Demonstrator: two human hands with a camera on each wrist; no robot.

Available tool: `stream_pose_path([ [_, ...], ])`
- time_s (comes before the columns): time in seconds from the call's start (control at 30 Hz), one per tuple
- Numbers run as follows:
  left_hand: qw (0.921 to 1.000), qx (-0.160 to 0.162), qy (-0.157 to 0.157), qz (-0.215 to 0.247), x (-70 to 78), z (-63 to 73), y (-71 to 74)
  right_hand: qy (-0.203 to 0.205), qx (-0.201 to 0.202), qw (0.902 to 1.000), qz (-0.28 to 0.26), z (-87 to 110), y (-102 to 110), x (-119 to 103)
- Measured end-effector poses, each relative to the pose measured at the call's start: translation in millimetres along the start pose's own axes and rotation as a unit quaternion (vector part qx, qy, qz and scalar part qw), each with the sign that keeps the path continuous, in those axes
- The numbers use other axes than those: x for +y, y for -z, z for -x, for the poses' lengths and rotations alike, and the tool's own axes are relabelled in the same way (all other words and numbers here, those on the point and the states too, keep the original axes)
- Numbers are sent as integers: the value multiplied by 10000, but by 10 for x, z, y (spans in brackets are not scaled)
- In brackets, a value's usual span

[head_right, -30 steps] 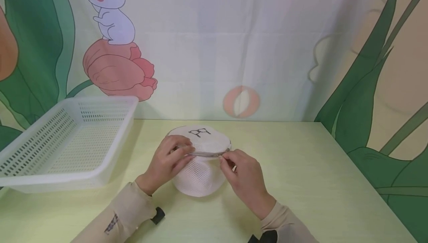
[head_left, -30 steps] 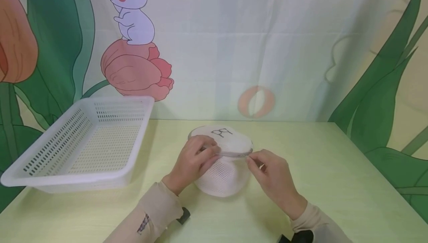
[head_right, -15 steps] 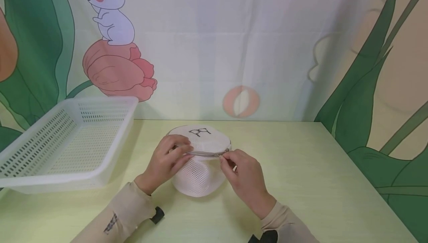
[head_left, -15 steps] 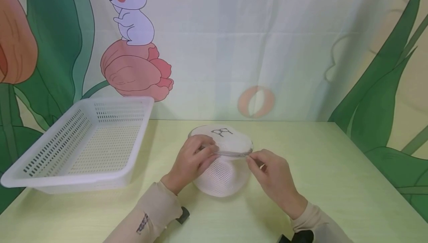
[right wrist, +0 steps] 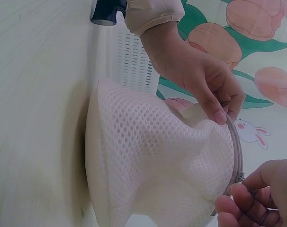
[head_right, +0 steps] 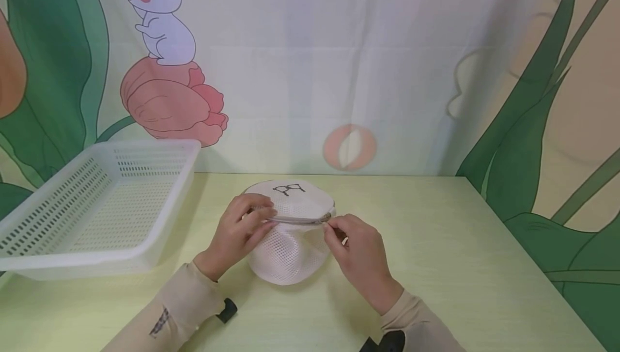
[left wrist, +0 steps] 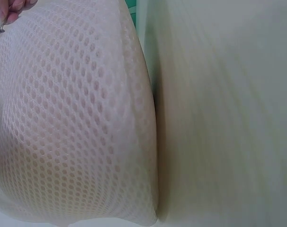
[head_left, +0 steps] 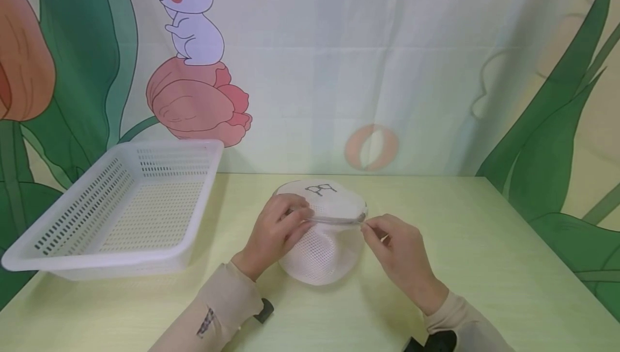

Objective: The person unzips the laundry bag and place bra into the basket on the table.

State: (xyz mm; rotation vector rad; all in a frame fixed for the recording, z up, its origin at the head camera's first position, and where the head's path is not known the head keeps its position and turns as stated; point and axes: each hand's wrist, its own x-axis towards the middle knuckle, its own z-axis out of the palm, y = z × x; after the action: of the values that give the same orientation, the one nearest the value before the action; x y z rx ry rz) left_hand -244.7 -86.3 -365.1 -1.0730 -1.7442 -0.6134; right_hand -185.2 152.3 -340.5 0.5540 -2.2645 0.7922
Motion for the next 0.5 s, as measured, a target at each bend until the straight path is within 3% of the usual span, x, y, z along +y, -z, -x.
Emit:
stream_pose_path([
  [0.5,10000,41,17,-4,10,-16,14,-124,-38,9999,54,-17,17,28],
])
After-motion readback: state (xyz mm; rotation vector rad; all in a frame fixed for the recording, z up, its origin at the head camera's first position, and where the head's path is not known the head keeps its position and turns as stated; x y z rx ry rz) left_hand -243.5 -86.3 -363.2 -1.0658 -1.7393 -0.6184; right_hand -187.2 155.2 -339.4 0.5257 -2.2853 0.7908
